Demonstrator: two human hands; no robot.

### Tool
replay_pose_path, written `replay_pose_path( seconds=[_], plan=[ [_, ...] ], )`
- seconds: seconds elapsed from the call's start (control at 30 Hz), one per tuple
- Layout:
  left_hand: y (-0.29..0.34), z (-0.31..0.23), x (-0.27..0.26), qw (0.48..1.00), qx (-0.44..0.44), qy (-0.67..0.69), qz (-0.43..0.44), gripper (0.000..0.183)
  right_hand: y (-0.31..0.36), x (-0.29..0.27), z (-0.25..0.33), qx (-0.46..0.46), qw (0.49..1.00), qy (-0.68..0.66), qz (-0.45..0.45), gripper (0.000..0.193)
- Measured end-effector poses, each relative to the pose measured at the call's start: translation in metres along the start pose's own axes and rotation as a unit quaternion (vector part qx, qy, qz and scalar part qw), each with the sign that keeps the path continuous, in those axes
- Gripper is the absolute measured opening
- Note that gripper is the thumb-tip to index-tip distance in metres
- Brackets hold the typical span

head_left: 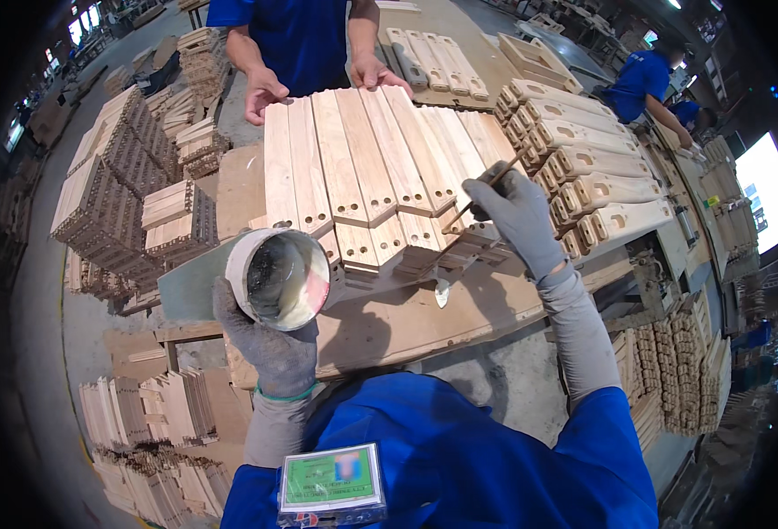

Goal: The person applies a white adhesive to the edges and holes of wooden furniture components using a brush. They repeatedly dip the brush into a container and coat the pieces, then place them into stacks on the workbench.

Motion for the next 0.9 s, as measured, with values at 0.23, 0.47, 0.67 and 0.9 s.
replay_pose_path(
  seconds=[0.23, 0.47, 0.67, 0.9],
  plan=[
    [0.001, -0.009, -0.009, 0.999, 0.027, -0.029, -0.018, 0.049, 0.002, -0.006, 0.014, -0.011, 0.998, 0.066, -0.019, 0.031],
    [0.000, -0.003, -0.005, 0.999, -0.003, 0.035, 0.008, 0.047, -0.007, -0.002, 0.000, -0.036, 0.987, 0.153, 0.026, 0.029],
    [0.001, -0.006, 0.000, 0.993, -0.011, 0.110, 0.032, 0.063, -0.008, -0.006, 0.016, -0.089, 0.987, 0.137, 0.008, 0.028],
    [0.005, -0.007, 0.002, 0.992, 0.075, -0.084, 0.058, 0.065, 0.003, 0.012, 0.022, -0.153, 0.972, 0.168, 0.056, 0.015]
  ],
)
Point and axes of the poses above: each hand's wrist, its own y-axis away from the middle knuckle, its own x-axis out of the palm, z = x × y, the point moved 7 cm from there along -y, towards the middle knuckle, and after that the axes turned 1 degree about -z, right-handed, at the moved point
